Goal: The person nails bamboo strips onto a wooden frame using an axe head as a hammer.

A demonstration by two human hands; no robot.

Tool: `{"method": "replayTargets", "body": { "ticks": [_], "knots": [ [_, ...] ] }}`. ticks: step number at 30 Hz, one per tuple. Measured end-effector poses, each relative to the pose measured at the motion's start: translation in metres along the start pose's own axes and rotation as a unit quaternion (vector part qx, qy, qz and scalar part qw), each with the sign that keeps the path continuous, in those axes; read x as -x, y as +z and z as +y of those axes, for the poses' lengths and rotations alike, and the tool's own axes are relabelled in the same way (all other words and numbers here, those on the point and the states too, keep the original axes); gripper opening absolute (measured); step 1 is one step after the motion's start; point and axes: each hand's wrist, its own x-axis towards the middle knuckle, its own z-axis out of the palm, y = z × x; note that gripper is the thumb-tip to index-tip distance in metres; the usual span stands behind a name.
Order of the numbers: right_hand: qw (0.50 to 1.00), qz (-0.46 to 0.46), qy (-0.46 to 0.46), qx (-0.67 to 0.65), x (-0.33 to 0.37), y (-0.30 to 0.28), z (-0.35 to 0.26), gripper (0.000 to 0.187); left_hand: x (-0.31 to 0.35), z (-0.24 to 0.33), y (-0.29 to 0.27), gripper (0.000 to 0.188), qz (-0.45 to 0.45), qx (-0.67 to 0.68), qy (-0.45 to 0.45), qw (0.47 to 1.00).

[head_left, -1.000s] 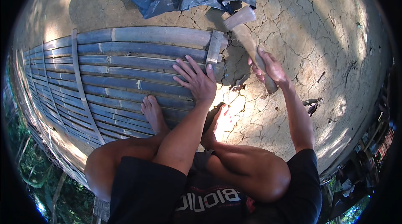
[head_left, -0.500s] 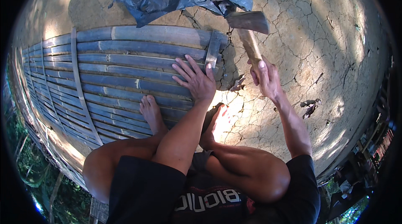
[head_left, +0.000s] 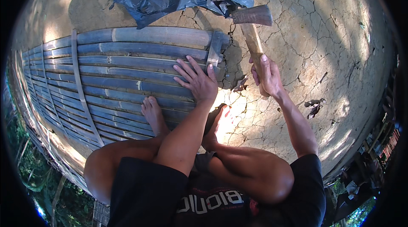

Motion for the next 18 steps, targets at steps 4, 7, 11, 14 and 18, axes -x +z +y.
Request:
{"method": "replayTargets", "body": {
  "ticks": [4, 7, 11, 14, 18],
  "knots": [
    [0.993, -0.069, 0.093, 0.021, -0.006, 0.0, 0.013, 0.074, 0.002, 0.0, -0.001, 0.078, -0.005, 0.003, -0.005, 1.0],
    [0.988, -0.083, 0.104, -0.075, -0.004, 0.005, 0.026, 0.072, 0.001, 0.0, 0.0, 0.078, 0.001, 0.008, -0.003, 1.0],
    [0.975, -0.124, 0.14, -0.117, -0.015, -0.011, 0.026, 0.067, 0.001, 0.0, 0.001, 0.078, 0.001, 0.003, -0.004, 1.0],
    [0.971, -0.115, 0.145, -0.15, -0.016, -0.019, 0.023, 0.065, 0.001, -0.002, 0.002, 0.078, 0.006, 0.0, -0.007, 1.0],
    [0.974, -0.092, 0.137, -0.155, -0.016, -0.015, 0.032, 0.066, 0.001, 0.001, 0.0, 0.08, -0.002, -0.002, -0.002, 1.0]
  ]
}}
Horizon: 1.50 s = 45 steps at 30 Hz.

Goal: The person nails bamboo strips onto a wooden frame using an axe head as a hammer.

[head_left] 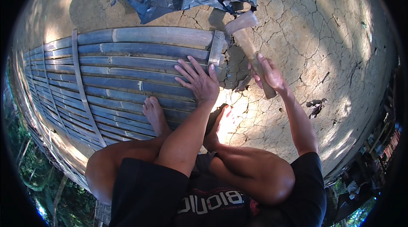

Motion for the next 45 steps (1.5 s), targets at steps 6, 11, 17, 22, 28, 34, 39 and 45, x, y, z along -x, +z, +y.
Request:
{"method": "replayTargets", "body": {
  "ticks": [6, 11, 17, 22, 28, 34, 39, 45],
  "knots": [
    [0.98, 0.075, -0.077, 0.17, 0.013, 0.012, 0.002, 0.067, 0.0, -0.001, 0.001, 0.079, 0.004, 0.009, -0.001, 1.0],
    [0.917, 0.099, -0.155, 0.355, 0.019, 0.02, -0.001, 0.054, 0.0, -0.002, 0.001, 0.079, 0.0, 0.003, -0.004, 1.0],
    [0.927, 0.114, -0.183, 0.306, 0.017, 0.027, 0.023, 0.056, 0.0, 0.001, -0.001, 0.079, 0.001, 0.013, 0.003, 1.0],
    [0.94, 0.112, -0.19, 0.26, 0.026, 0.03, -0.001, 0.064, -0.004, -0.002, -0.001, 0.079, 0.011, 0.016, 0.008, 1.0],
    [0.962, 0.096, -0.082, 0.243, 0.021, 0.029, 0.003, 0.071, 0.002, 0.0, 0.0, 0.079, -0.004, 0.009, 0.005, 1.0],
    [0.968, 0.084, -0.163, 0.174, 0.022, 0.028, -0.009, 0.066, -0.001, -0.002, 0.001, 0.079, -0.002, -0.003, 0.004, 1.0],
    [0.916, 0.138, -0.238, 0.293, 0.022, 0.032, 0.002, 0.053, 0.002, -0.001, -0.004, 0.079, -0.007, 0.005, 0.001, 1.0],
    [0.876, 0.121, -0.312, 0.347, 0.027, 0.034, -0.014, 0.045, 0.001, -0.001, -0.001, 0.08, -0.004, 0.009, -0.001, 1.0]
  ]
}}
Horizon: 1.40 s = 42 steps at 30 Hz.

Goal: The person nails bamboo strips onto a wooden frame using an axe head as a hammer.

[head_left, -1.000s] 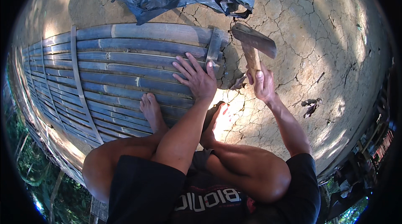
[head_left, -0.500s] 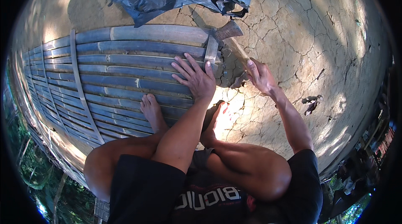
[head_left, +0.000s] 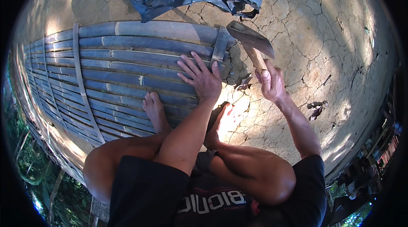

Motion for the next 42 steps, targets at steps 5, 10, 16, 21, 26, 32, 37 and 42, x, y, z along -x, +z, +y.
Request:
{"method": "replayTargets", "body": {
  "ticks": [5, 10, 16, 21, 26, 32, 37, 42],
  "knots": [
    [0.976, -0.162, 0.093, 0.109, -0.011, -0.02, 0.001, 0.048, 0.0, -0.001, 0.002, 0.08, -0.005, 0.008, 0.0, 1.0],
    [0.997, 0.038, 0.006, -0.071, 0.003, -0.004, -0.016, 0.05, -0.001, -0.001, -0.001, 0.079, 0.008, 0.002, 0.005, 1.0],
    [0.996, -0.017, 0.064, 0.058, 0.007, -0.008, 0.006, 0.053, 0.004, 0.0, 0.0, 0.079, 0.0, 0.003, 0.003, 1.0],
    [0.975, 0.115, -0.18, 0.056, -0.001, -0.001, 0.002, 0.057, 0.004, -0.004, 0.001, 0.079, 0.002, -0.004, 0.003, 1.0],
    [0.992, -0.05, 0.106, 0.038, -0.003, -0.01, 0.016, 0.048, -0.008, 0.002, 0.001, 0.078, 0.013, 0.002, 0.003, 1.0],
    [0.997, 0.05, -0.048, 0.023, 0.003, 0.004, 0.023, 0.053, -0.002, 0.002, 0.0, 0.078, 0.015, 0.002, 0.01, 1.0],
    [0.996, -0.025, 0.053, 0.072, 0.008, -0.007, -0.004, 0.05, -0.001, 0.0, -0.002, 0.078, 0.004, -0.002, 0.004, 1.0],
    [0.998, 0.013, -0.051, 0.023, -0.008, -0.012, -0.018, 0.051, 0.001, 0.0, 0.002, 0.078, 0.012, 0.001, 0.005, 1.0]
  ]
}}
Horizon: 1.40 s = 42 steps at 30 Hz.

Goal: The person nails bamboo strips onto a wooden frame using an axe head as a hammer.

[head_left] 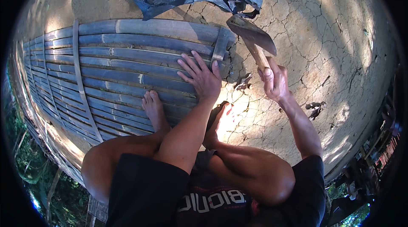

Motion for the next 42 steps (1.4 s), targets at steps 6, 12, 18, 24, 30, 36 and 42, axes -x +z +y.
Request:
{"method": "replayTargets", "body": {
  "ticks": [6, 12, 18, 24, 30, 36, 42],
  "knots": [
    [0.973, -0.161, 0.154, 0.06, 0.001, 0.002, 0.011, 0.045, 0.001, -0.001, 0.002, 0.078, -0.005, -0.01, -0.003, 1.0],
    [0.991, 0.063, -0.114, -0.028, 0.008, 0.007, 0.005, 0.045, 0.001, 0.0, -0.001, 0.079, 0.008, -0.006, -0.003, 1.0],
    [0.988, -0.095, 0.031, 0.118, 0.01, 0.008, 0.015, 0.04, -0.001, -0.002, 0.001, 0.08, 0.007, -0.015, -0.006, 1.0],
    [0.978, -0.105, -0.018, 0.182, 0.003, 0.008, 0.021, 0.039, -0.005, -0.001, 0.001, 0.08, 0.007, -0.01, -0.01, 1.0],
    [0.98, -0.112, -0.008, 0.166, 0.009, 0.008, -0.003, 0.04, 0.002, -0.002, -0.007, 0.082, -0.042, -0.06, -0.003, 0.997],
    [0.919, -0.253, 0.232, 0.192, -0.013, 0.008, 0.004, 0.041, -0.001, -0.001, 0.002, 0.081, 0.003, -0.019, -0.005, 1.0],
    [0.999, -0.037, -0.007, 0.039, 0.003, -0.004, -0.028, 0.046, 0.0, -0.002, 0.002, 0.078, 0.008, -0.024, -0.008, 1.0]
  ]
}}
